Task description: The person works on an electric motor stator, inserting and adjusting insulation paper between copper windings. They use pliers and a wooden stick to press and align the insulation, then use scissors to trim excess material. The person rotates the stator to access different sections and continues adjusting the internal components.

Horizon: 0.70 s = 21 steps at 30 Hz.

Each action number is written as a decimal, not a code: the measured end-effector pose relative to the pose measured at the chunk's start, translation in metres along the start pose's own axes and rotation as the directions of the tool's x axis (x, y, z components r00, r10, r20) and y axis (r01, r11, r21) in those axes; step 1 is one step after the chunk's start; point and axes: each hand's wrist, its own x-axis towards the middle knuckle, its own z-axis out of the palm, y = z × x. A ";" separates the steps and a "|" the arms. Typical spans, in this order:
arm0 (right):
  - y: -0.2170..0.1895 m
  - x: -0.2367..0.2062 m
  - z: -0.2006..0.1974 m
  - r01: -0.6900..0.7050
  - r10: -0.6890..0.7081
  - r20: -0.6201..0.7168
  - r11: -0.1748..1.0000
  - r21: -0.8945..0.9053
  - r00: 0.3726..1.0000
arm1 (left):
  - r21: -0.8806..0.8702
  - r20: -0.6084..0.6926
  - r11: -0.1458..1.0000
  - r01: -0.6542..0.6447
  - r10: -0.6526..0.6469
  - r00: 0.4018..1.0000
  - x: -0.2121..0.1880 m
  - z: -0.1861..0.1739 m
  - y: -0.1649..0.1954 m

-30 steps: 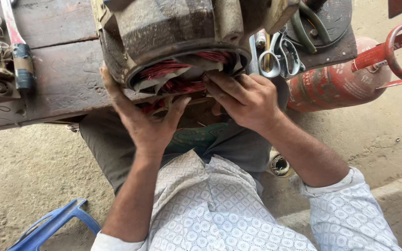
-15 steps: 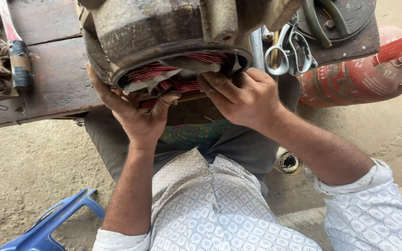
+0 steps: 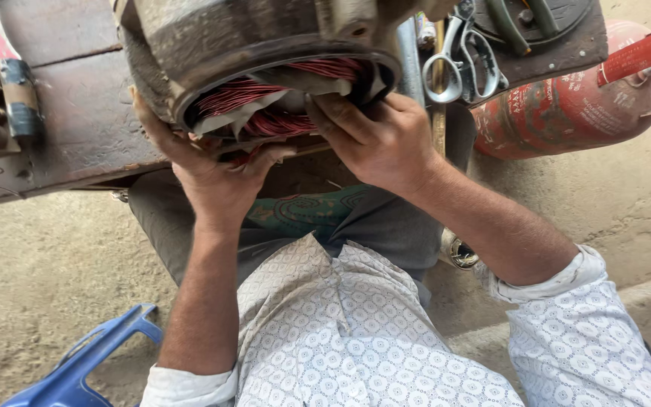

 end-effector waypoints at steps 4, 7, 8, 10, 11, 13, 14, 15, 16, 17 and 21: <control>-0.001 0.001 0.002 0.002 -0.002 -0.035 1.000 -0.022 0.999 | -0.134 -0.027 0.986 0.103 -0.108 0.994 -0.001 0.015 -0.001; 0.000 0.004 -0.003 0.007 -0.007 -0.034 1.000 -0.006 0.999 | -0.128 -0.071 0.988 0.088 -0.098 0.993 0.002 0.022 0.004; -0.001 0.005 -0.007 -0.003 0.003 0.001 1.000 -0.004 1.000 | -0.162 -0.066 0.982 0.099 -0.111 0.992 0.003 0.022 0.007; 0.000 0.006 -0.014 -0.021 0.021 0.058 1.000 -0.010 0.998 | -0.204 -0.058 0.975 0.085 -0.099 0.993 0.006 0.019 0.012; 0.000 0.005 -0.019 -0.039 0.038 0.028 0.998 0.054 0.999 | -0.210 -0.056 0.976 0.059 -0.072 0.996 0.007 0.016 0.013; -0.003 0.000 -0.031 -0.075 0.080 -0.017 0.977 0.199 0.997 | -0.299 0.010 0.948 0.107 -0.109 0.994 0.008 0.009 0.014; -0.004 -0.004 -0.035 -0.112 0.138 -0.089 0.961 0.252 0.986 | -0.376 0.082 0.907 0.191 -0.173 0.982 0.009 0.006 0.012; -0.006 -0.009 -0.040 -0.145 0.199 -0.150 0.940 0.310 0.968 | -0.444 0.162 0.851 0.282 -0.233 0.959 0.007 0.004 0.012; -0.008 -0.014 -0.043 -0.173 0.262 -0.208 0.913 0.369 0.942 | -0.428 0.131 0.871 0.241 -0.204 0.970 0.006 0.002 0.012; -0.012 -0.019 -0.044 -0.227 0.313 -0.195 0.903 0.365 0.929 | -0.410 0.101 0.890 0.200 -0.174 0.980 0.006 0.003 0.010; -0.016 -0.030 -0.039 -0.321 0.378 -0.108 0.881 0.348 0.919 | -0.417 0.062 0.898 0.142 -0.127 0.990 0.005 0.005 0.009</control>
